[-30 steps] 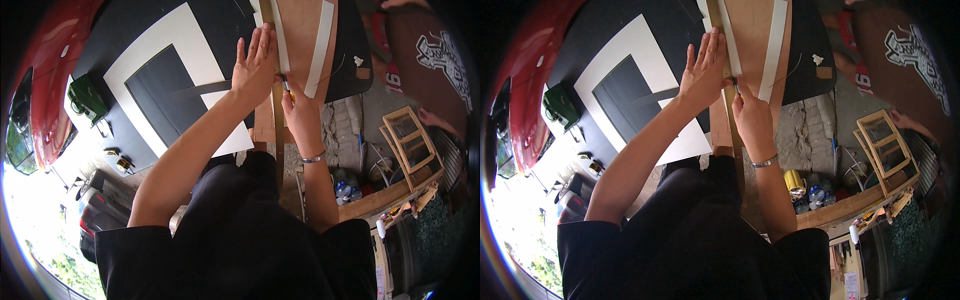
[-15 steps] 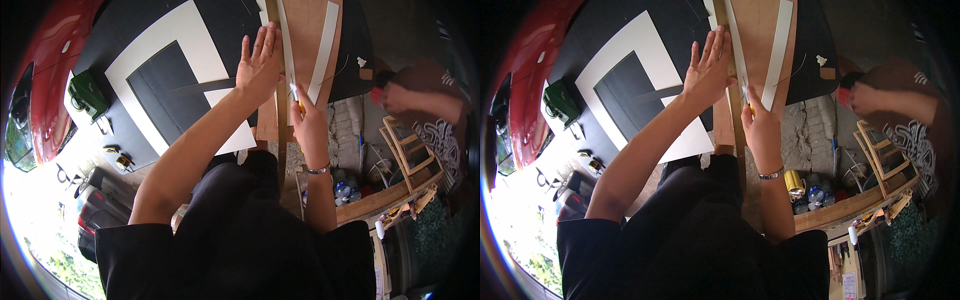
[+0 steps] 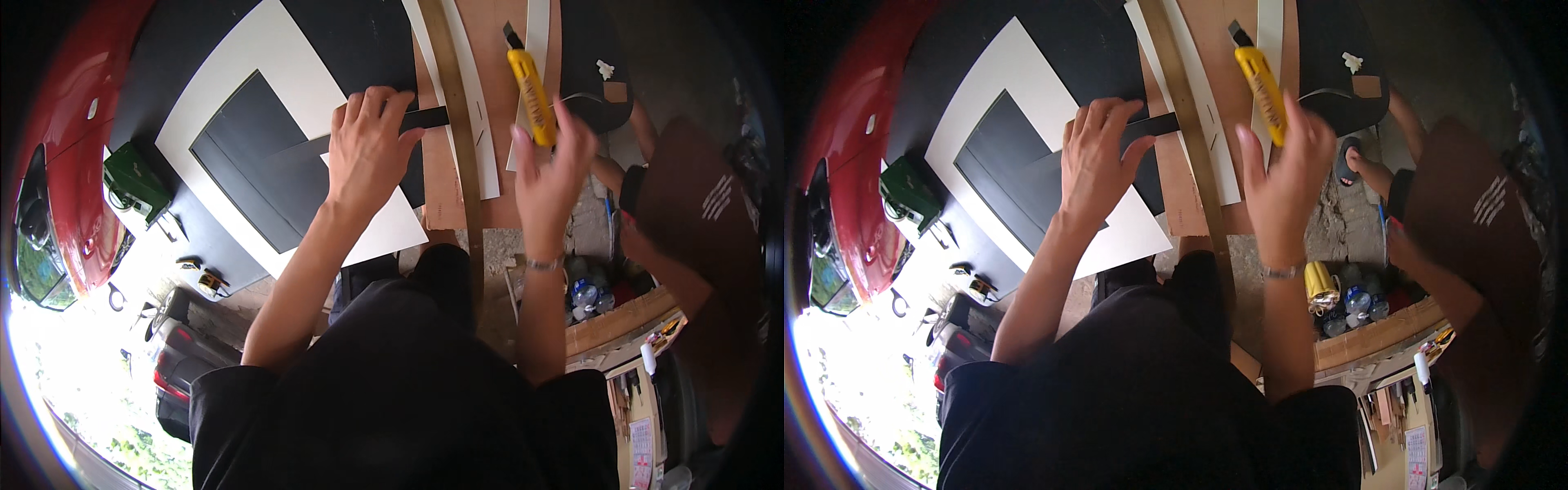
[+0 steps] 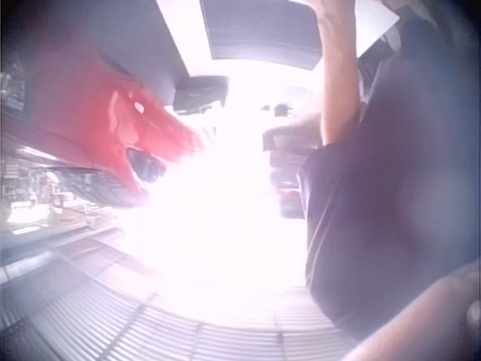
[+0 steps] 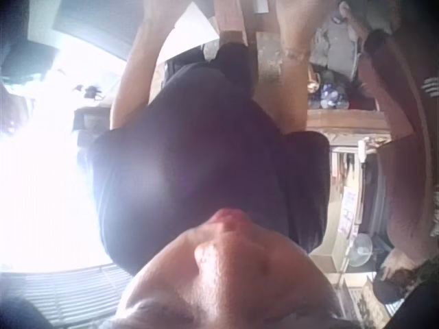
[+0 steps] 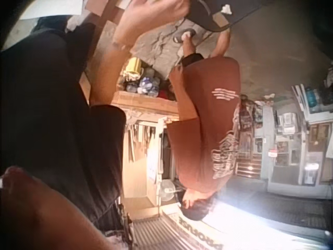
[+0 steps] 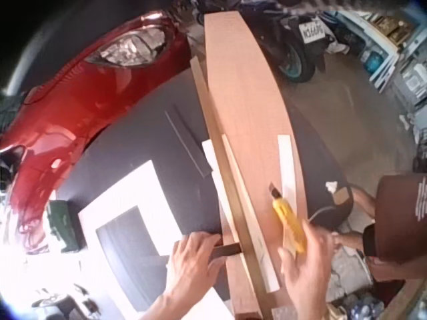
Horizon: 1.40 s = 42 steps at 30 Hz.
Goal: The person assembles a picture frame by cutting black and white strips with a utility knife and fitting them into the corners of a white frame. The person repeatedly measures, cuts, and adjusts the strips to fit the frame's inner edges.
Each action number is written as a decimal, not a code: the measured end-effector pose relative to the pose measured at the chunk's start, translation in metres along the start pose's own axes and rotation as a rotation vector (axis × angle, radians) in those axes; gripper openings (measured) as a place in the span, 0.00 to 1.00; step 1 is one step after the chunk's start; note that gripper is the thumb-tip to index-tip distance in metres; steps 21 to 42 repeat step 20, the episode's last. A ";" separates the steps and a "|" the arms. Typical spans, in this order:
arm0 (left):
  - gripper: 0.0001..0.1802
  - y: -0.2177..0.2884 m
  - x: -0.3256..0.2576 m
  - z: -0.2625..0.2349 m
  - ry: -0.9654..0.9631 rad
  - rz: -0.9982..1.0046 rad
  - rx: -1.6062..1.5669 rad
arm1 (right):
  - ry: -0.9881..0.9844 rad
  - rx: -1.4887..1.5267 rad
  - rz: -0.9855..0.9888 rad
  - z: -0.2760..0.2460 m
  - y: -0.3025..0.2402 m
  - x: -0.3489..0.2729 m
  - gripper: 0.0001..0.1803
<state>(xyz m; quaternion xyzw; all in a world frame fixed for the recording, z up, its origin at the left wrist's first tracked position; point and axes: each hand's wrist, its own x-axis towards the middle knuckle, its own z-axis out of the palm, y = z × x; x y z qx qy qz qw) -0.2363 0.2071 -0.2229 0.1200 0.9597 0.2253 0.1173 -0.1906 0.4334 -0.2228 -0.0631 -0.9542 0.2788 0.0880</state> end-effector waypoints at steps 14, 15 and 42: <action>0.17 -0.007 -0.013 -0.022 -0.021 -0.014 0.036 | -0.401 0.191 0.751 -0.040 0.024 -0.206 0.16; 0.17 -0.006 -0.015 -0.031 -0.003 -0.023 0.000 | -0.427 0.151 0.691 -0.041 0.033 -0.202 0.17; 0.19 0.013 -0.050 -0.109 0.043 -0.263 -0.363 | -0.216 0.086 0.329 -0.058 0.006 -0.154 0.23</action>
